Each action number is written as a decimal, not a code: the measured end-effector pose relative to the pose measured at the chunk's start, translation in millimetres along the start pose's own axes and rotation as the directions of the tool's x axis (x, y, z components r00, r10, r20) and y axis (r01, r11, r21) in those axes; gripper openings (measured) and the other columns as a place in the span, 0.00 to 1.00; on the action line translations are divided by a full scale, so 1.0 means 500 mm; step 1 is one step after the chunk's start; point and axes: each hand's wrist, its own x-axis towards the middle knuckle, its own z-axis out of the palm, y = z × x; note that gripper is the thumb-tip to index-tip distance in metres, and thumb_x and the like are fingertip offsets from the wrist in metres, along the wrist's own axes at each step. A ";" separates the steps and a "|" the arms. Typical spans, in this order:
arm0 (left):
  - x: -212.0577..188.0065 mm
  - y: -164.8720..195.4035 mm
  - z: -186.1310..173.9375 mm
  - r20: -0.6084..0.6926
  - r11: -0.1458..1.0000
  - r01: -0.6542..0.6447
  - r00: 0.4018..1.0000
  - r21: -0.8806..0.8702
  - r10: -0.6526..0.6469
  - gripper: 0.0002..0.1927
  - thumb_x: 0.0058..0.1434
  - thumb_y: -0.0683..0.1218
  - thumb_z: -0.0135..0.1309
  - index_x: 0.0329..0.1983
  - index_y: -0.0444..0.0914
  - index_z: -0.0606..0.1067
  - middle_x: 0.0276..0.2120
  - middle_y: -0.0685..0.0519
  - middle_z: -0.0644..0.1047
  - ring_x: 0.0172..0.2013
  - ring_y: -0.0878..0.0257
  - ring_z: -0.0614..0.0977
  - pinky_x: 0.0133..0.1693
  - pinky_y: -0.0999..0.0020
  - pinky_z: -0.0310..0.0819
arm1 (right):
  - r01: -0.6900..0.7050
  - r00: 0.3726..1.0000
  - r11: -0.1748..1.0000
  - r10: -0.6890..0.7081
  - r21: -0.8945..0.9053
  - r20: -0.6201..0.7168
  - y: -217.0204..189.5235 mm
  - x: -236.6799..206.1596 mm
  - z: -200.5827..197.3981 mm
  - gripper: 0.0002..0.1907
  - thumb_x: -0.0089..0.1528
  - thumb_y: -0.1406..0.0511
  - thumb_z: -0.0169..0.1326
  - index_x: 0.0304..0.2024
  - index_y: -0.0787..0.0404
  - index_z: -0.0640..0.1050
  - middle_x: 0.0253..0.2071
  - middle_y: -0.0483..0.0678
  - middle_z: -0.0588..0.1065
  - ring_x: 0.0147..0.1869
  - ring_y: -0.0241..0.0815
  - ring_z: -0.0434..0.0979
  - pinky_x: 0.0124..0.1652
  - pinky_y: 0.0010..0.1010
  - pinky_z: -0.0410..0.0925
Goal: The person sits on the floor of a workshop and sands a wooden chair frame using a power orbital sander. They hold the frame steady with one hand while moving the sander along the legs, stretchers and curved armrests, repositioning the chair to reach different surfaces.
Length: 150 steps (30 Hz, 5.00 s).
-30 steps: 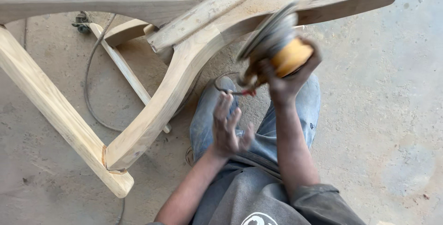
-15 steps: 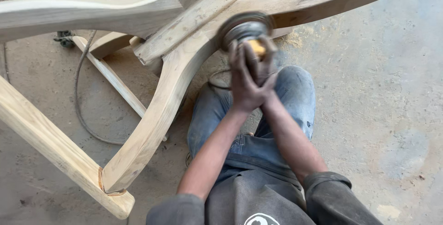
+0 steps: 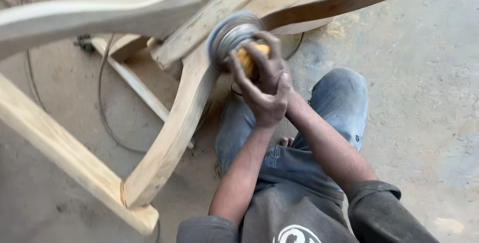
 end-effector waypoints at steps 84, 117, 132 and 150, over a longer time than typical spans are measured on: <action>-0.105 -0.048 -0.056 -0.095 0.940 -0.035 0.993 0.338 0.071 0.57 0.63 0.57 0.55 0.82 0.40 0.32 0.78 0.29 0.39 0.80 0.35 0.46 0.79 0.39 0.50 | 0.092 0.927 0.906 -0.229 0.412 0.297 0.006 -0.051 0.033 0.34 0.62 0.65 0.65 0.67 0.52 0.65 0.69 0.62 0.62 0.69 0.64 0.72 0.59 0.47 0.77; 0.005 -0.080 0.118 0.416 0.935 -0.336 0.839 -0.111 0.351 0.58 0.62 0.63 0.56 0.82 0.48 0.32 0.80 0.41 0.43 0.77 0.42 0.49 0.76 0.40 0.54 | -0.167 0.943 0.933 0.056 -0.319 -0.329 0.164 -0.062 -0.101 0.36 0.68 0.61 0.64 0.71 0.41 0.59 0.71 0.56 0.58 0.74 0.60 0.65 0.62 0.46 0.75; -0.039 -0.079 0.083 0.324 0.988 0.078 0.946 -0.131 -0.032 0.66 0.60 0.65 0.61 0.80 0.41 0.27 0.78 0.30 0.45 0.76 0.36 0.59 0.74 0.42 0.62 | -0.043 0.996 0.905 0.007 -0.423 -0.087 0.139 -0.068 -0.058 0.34 0.68 0.64 0.61 0.73 0.40 0.63 0.75 0.59 0.51 0.75 0.64 0.64 0.62 0.44 0.77; -0.001 -0.044 0.100 0.250 0.985 0.091 0.967 -0.144 -0.053 0.64 0.54 0.57 0.67 0.81 0.47 0.36 0.79 0.43 0.43 0.78 0.44 0.50 0.76 0.48 0.55 | 0.062 0.998 0.867 -0.053 -0.494 0.031 0.088 -0.012 -0.100 0.34 0.68 0.53 0.61 0.73 0.38 0.63 0.75 0.62 0.52 0.69 0.67 0.70 0.51 0.47 0.78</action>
